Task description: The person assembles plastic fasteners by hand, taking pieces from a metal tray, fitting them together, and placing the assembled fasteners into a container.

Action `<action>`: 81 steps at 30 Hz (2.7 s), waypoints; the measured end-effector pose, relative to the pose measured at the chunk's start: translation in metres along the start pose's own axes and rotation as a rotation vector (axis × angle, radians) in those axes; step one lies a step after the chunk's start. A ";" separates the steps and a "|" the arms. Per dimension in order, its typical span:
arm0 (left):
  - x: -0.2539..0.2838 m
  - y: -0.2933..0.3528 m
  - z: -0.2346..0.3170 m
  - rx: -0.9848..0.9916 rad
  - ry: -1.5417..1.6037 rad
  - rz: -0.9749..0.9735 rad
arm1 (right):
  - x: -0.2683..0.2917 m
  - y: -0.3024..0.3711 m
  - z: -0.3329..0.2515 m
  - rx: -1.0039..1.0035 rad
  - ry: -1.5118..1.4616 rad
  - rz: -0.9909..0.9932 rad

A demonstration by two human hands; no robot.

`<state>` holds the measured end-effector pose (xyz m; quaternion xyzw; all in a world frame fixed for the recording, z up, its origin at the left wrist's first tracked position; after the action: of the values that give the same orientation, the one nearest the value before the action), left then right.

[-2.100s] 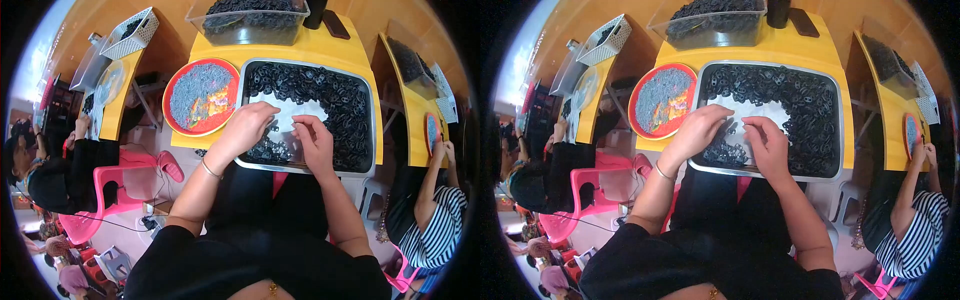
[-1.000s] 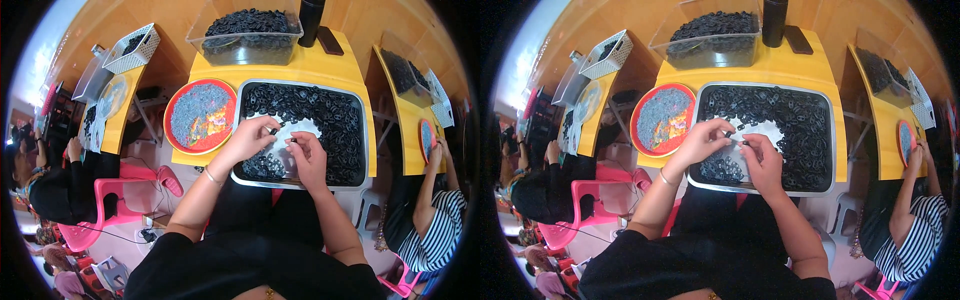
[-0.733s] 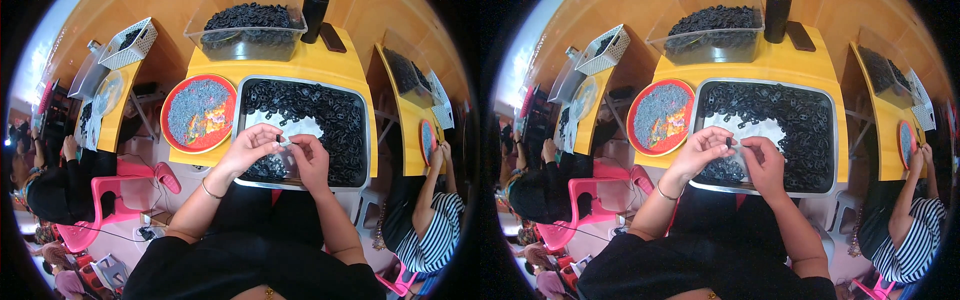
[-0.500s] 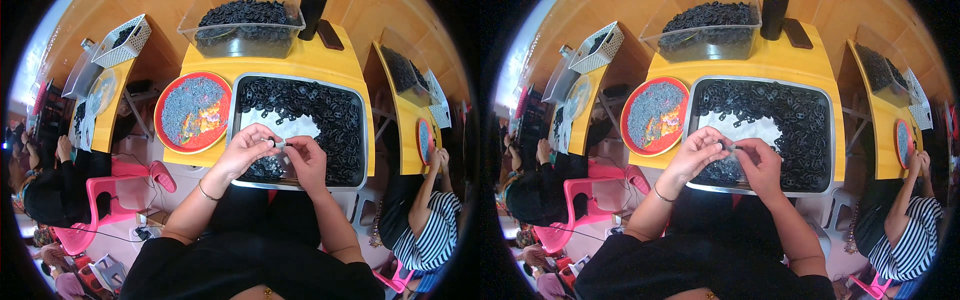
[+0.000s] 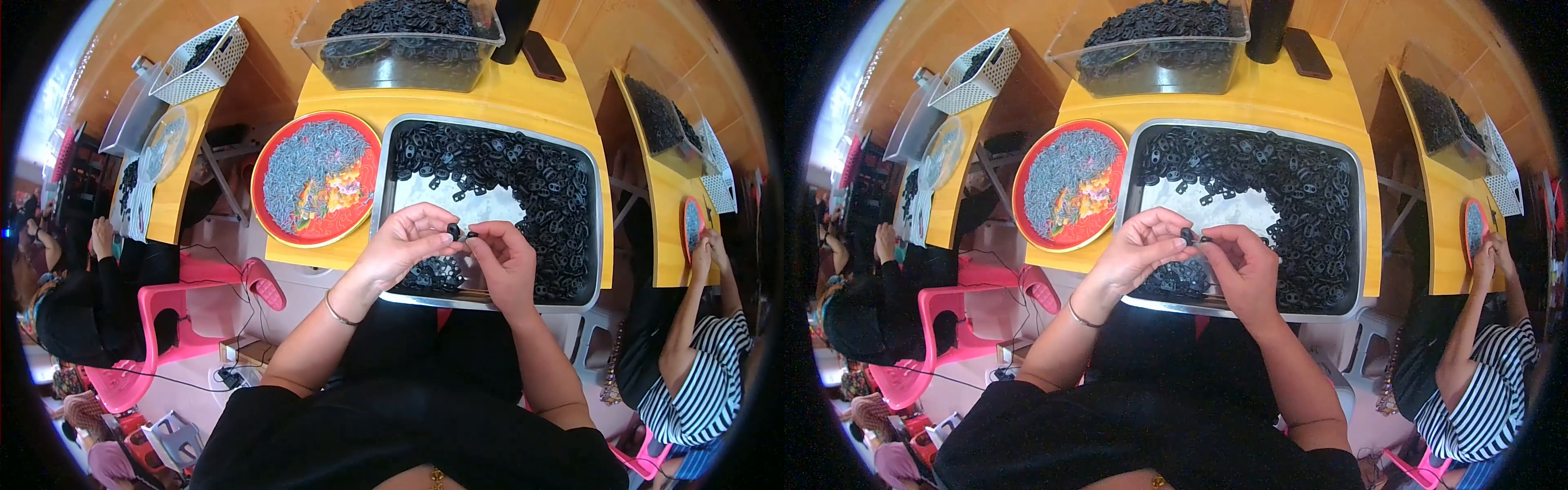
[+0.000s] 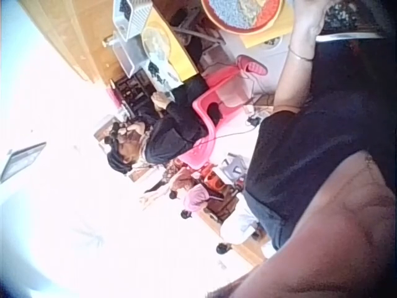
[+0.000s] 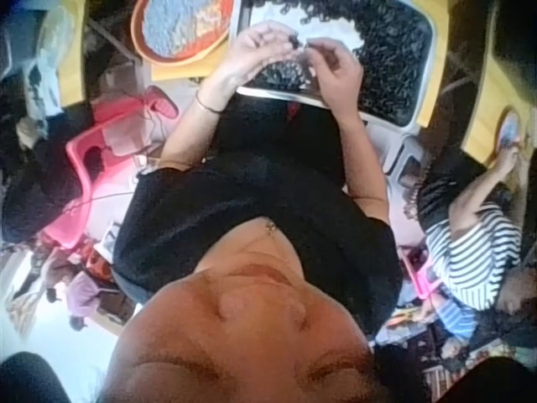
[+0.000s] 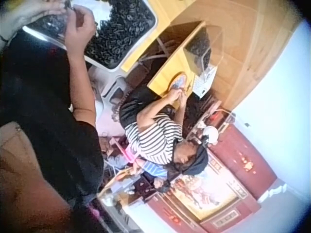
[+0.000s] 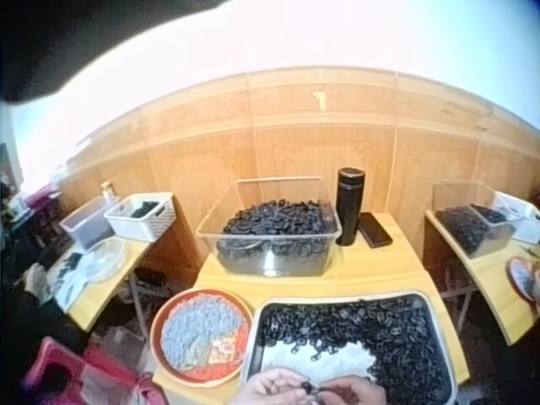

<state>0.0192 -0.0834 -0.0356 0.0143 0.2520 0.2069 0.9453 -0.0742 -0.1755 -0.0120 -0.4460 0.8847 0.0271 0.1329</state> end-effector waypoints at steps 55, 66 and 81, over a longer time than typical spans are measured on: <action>-0.002 0.002 0.001 -0.042 -0.218 -0.001 | 0.001 -0.001 0.011 -0.173 -0.062 -0.024; -0.005 0.002 0.000 -0.010 -0.254 0.000 | 0.000 0.000 0.016 -0.195 -0.047 -0.068; -0.009 0.004 -0.002 0.045 -0.195 -0.098 | -0.022 -0.002 -0.021 0.053 0.425 -0.333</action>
<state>0.0097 -0.0835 -0.0327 0.0433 0.1637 0.1525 0.9737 -0.0648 -0.1624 0.0136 -0.5773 0.8077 -0.1123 -0.0414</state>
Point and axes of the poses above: each hand's wrist, its own y-axis away from the middle knuckle, its own x-axis out of the back of the hand, z = x × y, the point moved 9 cm from there along -y, towards the middle knuckle, and after that the axes turned 11 degrees about -y, right-handed, at the moved point
